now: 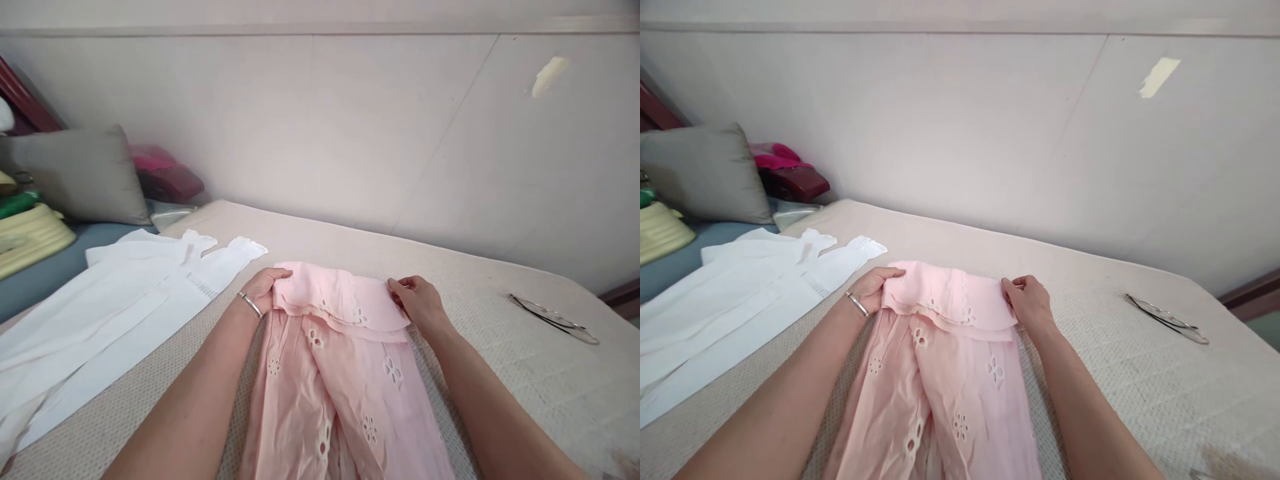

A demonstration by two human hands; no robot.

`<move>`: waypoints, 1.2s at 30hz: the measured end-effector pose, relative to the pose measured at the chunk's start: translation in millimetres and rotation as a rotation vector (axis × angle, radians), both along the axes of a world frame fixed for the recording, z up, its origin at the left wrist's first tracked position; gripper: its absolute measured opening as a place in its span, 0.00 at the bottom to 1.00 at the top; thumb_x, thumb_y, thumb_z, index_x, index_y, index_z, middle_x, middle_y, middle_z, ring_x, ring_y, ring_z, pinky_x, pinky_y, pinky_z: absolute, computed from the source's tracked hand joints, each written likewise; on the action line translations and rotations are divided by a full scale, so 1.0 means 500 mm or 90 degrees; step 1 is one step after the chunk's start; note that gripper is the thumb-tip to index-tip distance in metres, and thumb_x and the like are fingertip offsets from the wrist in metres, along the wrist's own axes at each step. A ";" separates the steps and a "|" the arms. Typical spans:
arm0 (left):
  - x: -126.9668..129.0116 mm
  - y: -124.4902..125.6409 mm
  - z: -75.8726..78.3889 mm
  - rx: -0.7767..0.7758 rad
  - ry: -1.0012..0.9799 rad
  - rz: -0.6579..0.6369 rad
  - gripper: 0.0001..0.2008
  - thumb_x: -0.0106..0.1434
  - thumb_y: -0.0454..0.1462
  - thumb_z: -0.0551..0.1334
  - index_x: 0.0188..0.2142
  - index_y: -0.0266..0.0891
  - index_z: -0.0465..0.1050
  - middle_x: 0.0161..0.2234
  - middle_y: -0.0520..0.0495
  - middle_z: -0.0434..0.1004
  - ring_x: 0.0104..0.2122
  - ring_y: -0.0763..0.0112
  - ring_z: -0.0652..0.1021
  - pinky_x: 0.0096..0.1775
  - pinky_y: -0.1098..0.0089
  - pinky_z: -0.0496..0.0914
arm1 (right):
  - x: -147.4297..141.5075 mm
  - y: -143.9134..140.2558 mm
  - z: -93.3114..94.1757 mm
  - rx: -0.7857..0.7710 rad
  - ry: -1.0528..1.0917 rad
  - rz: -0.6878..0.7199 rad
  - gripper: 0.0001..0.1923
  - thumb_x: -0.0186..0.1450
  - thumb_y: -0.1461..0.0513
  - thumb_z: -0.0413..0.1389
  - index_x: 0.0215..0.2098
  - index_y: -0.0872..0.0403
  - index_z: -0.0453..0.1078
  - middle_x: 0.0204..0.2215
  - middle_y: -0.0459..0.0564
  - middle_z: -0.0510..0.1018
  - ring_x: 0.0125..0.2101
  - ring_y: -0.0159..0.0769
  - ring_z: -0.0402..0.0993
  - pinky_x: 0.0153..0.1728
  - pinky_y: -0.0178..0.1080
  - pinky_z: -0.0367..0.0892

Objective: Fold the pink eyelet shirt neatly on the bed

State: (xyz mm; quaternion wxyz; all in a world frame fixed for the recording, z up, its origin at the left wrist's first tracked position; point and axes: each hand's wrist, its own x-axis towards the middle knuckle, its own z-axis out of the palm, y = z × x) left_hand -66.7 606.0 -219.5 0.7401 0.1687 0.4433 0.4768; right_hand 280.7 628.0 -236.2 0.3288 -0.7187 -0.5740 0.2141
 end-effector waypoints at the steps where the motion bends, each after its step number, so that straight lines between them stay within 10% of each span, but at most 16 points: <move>1: -0.001 0.001 -0.001 0.005 0.004 -0.005 0.08 0.59 0.27 0.63 0.39 0.27 0.77 0.32 0.35 0.83 0.31 0.56 0.84 0.41 0.57 0.80 | -0.001 -0.004 0.003 -0.005 0.003 -0.013 0.18 0.61 0.47 0.60 0.38 0.52 0.72 0.30 0.55 0.80 0.30 0.42 0.77 0.26 0.39 0.69; 10: -0.002 -0.002 0.002 0.018 0.027 -0.032 0.13 0.61 0.26 0.61 0.45 0.23 0.77 0.35 0.32 0.84 0.34 0.54 0.85 0.41 0.59 0.80 | -0.010 -0.040 0.030 -0.078 0.397 0.015 0.17 0.58 0.50 0.65 0.36 0.52 0.69 0.28 0.51 0.78 0.24 0.36 0.72 0.22 0.36 0.66; 23: -0.003 0.006 -0.007 0.013 0.031 -0.016 0.09 0.60 0.27 0.62 0.40 0.26 0.78 0.33 0.34 0.84 0.33 0.56 0.85 0.41 0.61 0.80 | -0.004 -0.040 0.041 -0.148 0.473 0.133 0.35 0.58 0.56 0.66 0.62 0.49 0.67 0.36 0.51 0.80 0.35 0.40 0.76 0.30 0.37 0.70; 29: 0.006 0.012 -0.011 0.066 0.088 0.057 0.07 0.54 0.28 0.66 0.34 0.28 0.77 0.30 0.37 0.83 0.31 0.58 0.84 0.38 0.63 0.79 | -0.023 -0.023 0.023 0.022 0.475 0.102 0.29 0.50 0.57 0.70 0.50 0.54 0.77 0.21 0.37 0.61 0.21 0.26 0.57 0.20 0.31 0.53; 36: 0.001 0.017 -0.009 0.187 0.275 0.139 0.14 0.41 0.31 0.72 0.30 0.33 0.75 0.24 0.47 0.79 0.25 0.62 0.80 0.26 0.70 0.71 | -0.035 -0.010 -0.005 0.030 0.450 0.060 0.28 0.50 0.57 0.66 0.49 0.56 0.77 0.27 0.44 0.74 0.22 0.29 0.64 0.20 0.32 0.56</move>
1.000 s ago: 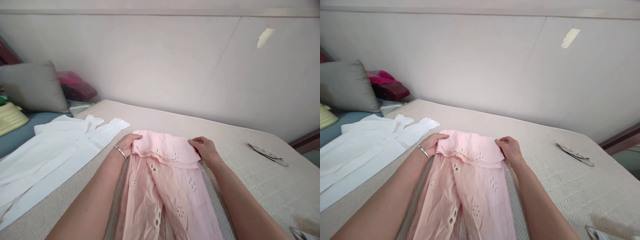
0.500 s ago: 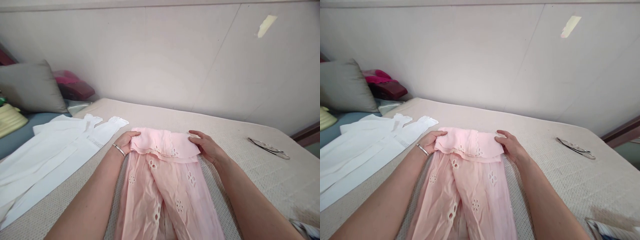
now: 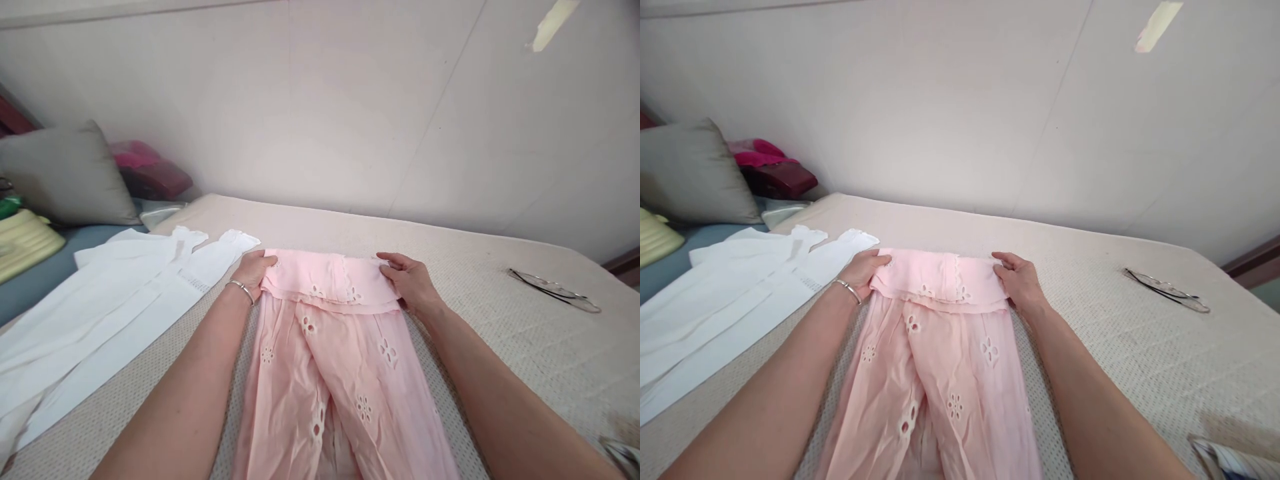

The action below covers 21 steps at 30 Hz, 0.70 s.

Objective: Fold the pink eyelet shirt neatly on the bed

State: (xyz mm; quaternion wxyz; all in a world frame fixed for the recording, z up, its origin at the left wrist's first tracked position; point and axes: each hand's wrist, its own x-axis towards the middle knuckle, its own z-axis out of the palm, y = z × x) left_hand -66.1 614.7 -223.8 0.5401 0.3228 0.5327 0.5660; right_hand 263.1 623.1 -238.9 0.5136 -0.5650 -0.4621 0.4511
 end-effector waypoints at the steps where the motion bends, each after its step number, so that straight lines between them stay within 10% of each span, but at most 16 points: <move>1: 0.000 0.000 0.000 0.001 0.023 0.007 0.14 0.40 0.31 0.72 0.28 0.33 0.74 0.22 0.48 0.78 0.24 0.63 0.80 0.24 0.71 0.69 | 0.000 -0.001 0.002 -0.002 0.002 0.001 0.27 0.51 0.57 0.66 0.49 0.56 0.77 0.27 0.44 0.75 0.22 0.29 0.65 0.20 0.32 0.57; 11: 0.022 -0.020 0.019 -0.027 -0.043 -0.098 0.21 0.37 0.33 0.78 0.32 0.31 0.78 0.31 0.39 0.83 0.30 0.57 0.82 0.33 0.62 0.78 | 0.003 -0.021 0.049 -0.085 -0.036 0.077 0.37 0.56 0.54 0.70 0.61 0.51 0.68 0.42 0.57 0.80 0.39 0.44 0.79 0.32 0.39 0.75; 21: 0.027 -0.017 0.009 -0.012 0.028 -0.056 0.25 0.33 0.35 0.79 0.33 0.32 0.77 0.33 0.39 0.83 0.31 0.58 0.82 0.32 0.62 0.78 | 0.007 -0.014 0.030 -0.075 -0.176 0.046 0.38 0.54 0.52 0.70 0.60 0.52 0.68 0.43 0.58 0.77 0.35 0.43 0.77 0.32 0.42 0.74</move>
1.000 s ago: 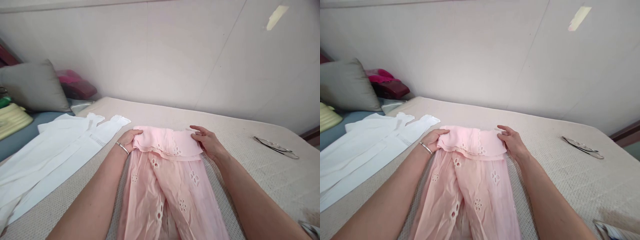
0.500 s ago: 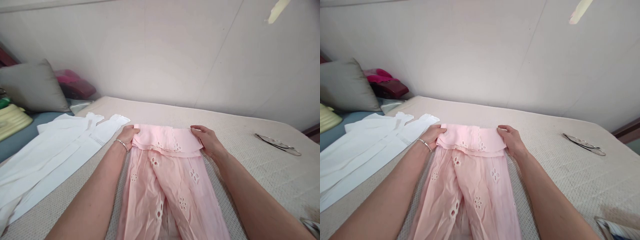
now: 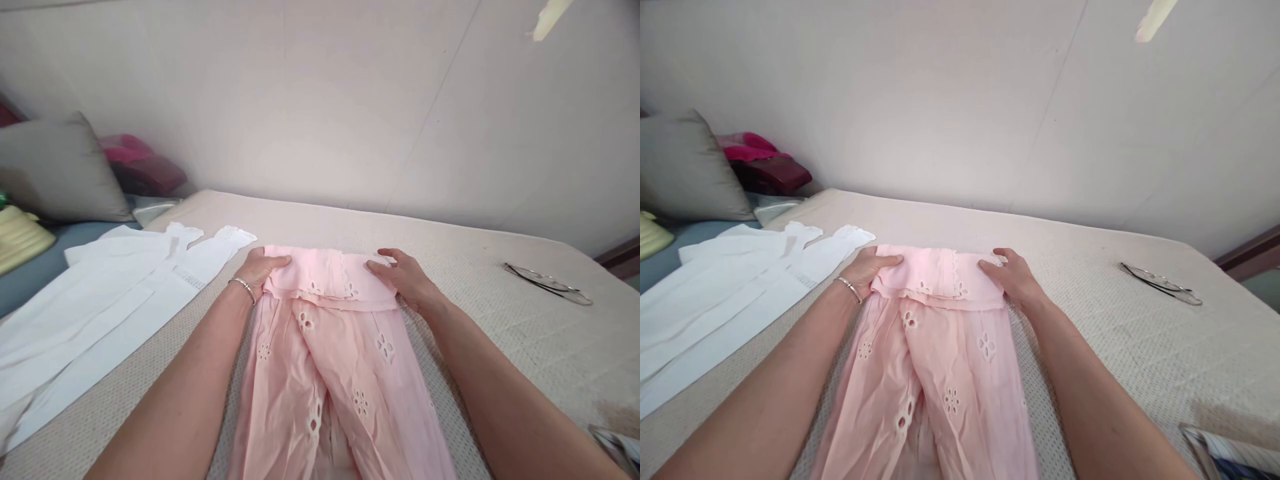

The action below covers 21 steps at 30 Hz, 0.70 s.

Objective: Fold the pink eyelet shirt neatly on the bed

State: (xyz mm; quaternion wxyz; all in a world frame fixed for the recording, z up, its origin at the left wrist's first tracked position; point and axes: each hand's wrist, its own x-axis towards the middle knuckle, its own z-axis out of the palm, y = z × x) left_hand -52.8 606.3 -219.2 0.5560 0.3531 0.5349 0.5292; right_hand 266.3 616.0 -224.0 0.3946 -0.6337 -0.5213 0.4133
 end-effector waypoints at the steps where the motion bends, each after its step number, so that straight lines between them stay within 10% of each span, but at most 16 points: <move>1: 0.004 0.000 -0.003 0.009 0.024 0.018 0.25 0.34 0.35 0.78 0.34 0.34 0.76 0.32 0.41 0.82 0.31 0.58 0.81 0.32 0.62 0.77 | -0.004 0.001 -0.003 0.028 -0.039 -0.003 0.39 0.55 0.52 0.69 0.61 0.51 0.67 0.40 0.55 0.77 0.33 0.42 0.76 0.32 0.42 0.73; 11: 0.013 0.020 -0.038 0.010 0.291 0.119 0.19 0.47 0.38 0.72 0.40 0.38 0.73 0.31 0.47 0.78 0.28 0.62 0.79 0.29 0.66 0.73 | -0.025 0.017 -0.044 0.206 -0.123 -0.042 0.23 0.59 0.57 0.58 0.50 0.54 0.78 0.38 0.51 0.81 0.40 0.43 0.75 0.44 0.45 0.71; 17: -0.004 0.004 0.026 0.124 0.728 0.163 0.28 0.55 0.36 0.68 0.56 0.36 0.68 0.50 0.33 0.76 0.54 0.45 0.75 0.57 0.51 0.67 | -0.009 0.002 0.006 0.142 -0.308 0.000 0.23 0.61 0.54 0.61 0.53 0.53 0.75 0.39 0.54 0.80 0.42 0.46 0.75 0.47 0.48 0.71; 21: 0.067 -0.028 0.040 0.366 0.836 -0.048 0.27 0.69 0.39 0.55 0.66 0.37 0.60 0.68 0.34 0.59 0.69 0.48 0.57 0.67 0.48 0.51 | -0.032 -0.029 0.050 0.201 -0.578 -0.007 0.23 0.69 0.53 0.55 0.57 0.56 0.71 0.47 0.65 0.77 0.48 0.57 0.72 0.50 0.58 0.68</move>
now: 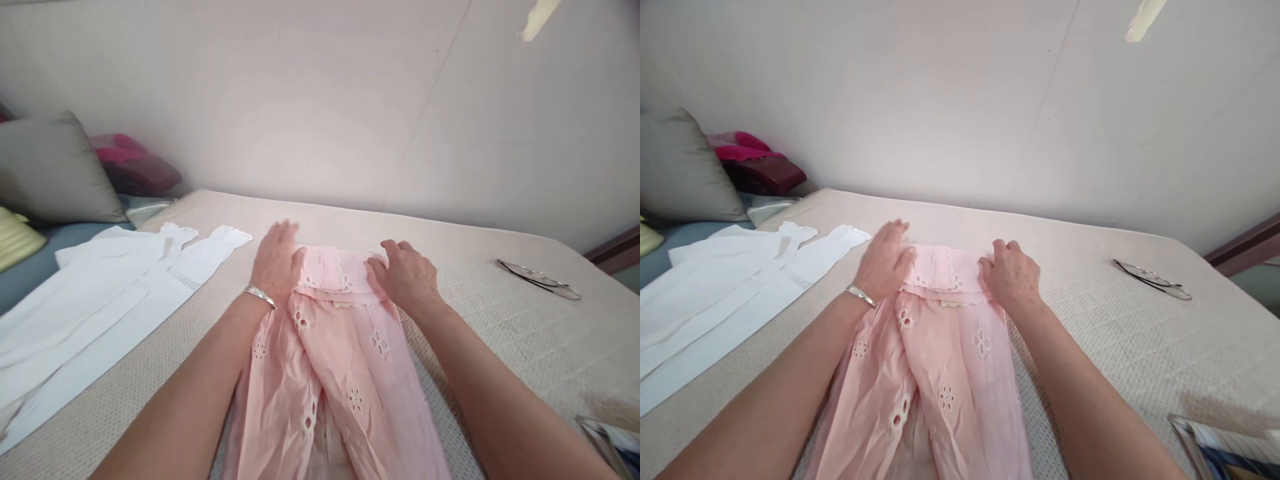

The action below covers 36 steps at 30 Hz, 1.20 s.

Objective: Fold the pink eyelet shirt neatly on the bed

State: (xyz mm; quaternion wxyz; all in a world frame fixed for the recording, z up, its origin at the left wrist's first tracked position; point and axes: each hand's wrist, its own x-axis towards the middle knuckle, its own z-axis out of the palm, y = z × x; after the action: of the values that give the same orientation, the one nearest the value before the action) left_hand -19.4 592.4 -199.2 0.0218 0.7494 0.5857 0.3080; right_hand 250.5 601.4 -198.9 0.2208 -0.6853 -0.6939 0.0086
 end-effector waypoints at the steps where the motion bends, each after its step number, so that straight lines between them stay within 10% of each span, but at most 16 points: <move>1: 0.015 -0.006 -0.004 -0.043 0.033 -0.066 0.27 0.70 0.40 0.53 0.67 0.39 0.60 0.70 0.36 0.56 0.70 0.47 0.54 0.68 0.44 0.48 | -0.008 -0.007 0.001 0.042 -0.040 0.034 0.23 0.71 0.53 0.52 0.59 0.56 0.70 0.52 0.66 0.74 0.52 0.59 0.70 0.52 0.60 0.65; 6: 0.027 -0.015 -0.023 -0.260 0.153 -0.182 0.24 0.69 0.39 0.54 0.63 0.47 0.67 0.71 0.44 0.55 0.70 0.44 0.52 0.65 0.34 0.47 | -0.026 -0.020 -0.035 -0.044 -0.122 0.292 0.27 0.75 0.51 0.45 0.69 0.50 0.59 0.68 0.58 0.60 0.67 0.56 0.54 0.62 0.60 0.56; 11: 0.025 -0.015 -0.019 -0.125 0.145 -0.111 0.25 0.72 0.41 0.52 0.67 0.47 0.63 0.73 0.43 0.47 0.72 0.43 0.46 0.64 0.31 0.40 | -0.034 -0.023 -0.032 -0.032 -0.125 0.261 0.29 0.76 0.48 0.42 0.71 0.48 0.56 0.71 0.57 0.55 0.70 0.57 0.48 0.65 0.66 0.45; 19: -0.018 -0.003 -0.016 -0.344 0.122 -0.145 0.31 0.70 0.54 0.53 0.70 0.54 0.56 0.74 0.43 0.42 0.72 0.40 0.43 0.62 0.27 0.40 | -0.058 -0.032 -0.067 -0.122 -0.137 0.410 0.34 0.75 0.42 0.37 0.75 0.43 0.47 0.74 0.49 0.46 0.72 0.50 0.42 0.67 0.59 0.48; 28: -0.058 0.003 -0.073 -0.223 0.183 -0.080 0.33 0.72 0.55 0.48 0.72 0.52 0.50 0.75 0.44 0.40 0.72 0.44 0.46 0.66 0.37 0.37 | -0.056 -0.029 -0.085 -0.080 -0.133 0.383 0.33 0.76 0.43 0.36 0.75 0.42 0.47 0.74 0.49 0.45 0.72 0.49 0.40 0.68 0.59 0.43; 32: -0.060 -0.074 -0.037 -0.300 0.186 -0.050 0.34 0.73 0.52 0.44 0.74 0.44 0.46 0.75 0.39 0.37 0.72 0.47 0.43 0.66 0.40 0.41 | -0.063 -0.076 -0.060 -0.153 -0.098 0.320 0.32 0.76 0.46 0.39 0.74 0.46 0.48 0.74 0.54 0.44 0.72 0.50 0.39 0.68 0.61 0.42; 36: -0.126 -0.277 -0.007 -0.387 0.169 -0.074 0.33 0.73 0.49 0.45 0.73 0.42 0.47 0.74 0.41 0.39 0.73 0.52 0.43 0.68 0.44 0.40 | 0.008 -0.265 0.007 -0.206 -0.030 0.316 0.29 0.76 0.49 0.37 0.72 0.49 0.54 0.70 0.57 0.57 0.70 0.46 0.51 0.66 0.56 0.53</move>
State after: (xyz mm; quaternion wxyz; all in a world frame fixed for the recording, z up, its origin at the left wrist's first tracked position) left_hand -82.6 453.8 -202.5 0.1853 0.7742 0.6050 0.0170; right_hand 254.5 469.1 -195.5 0.0840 -0.5207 -0.8349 0.1571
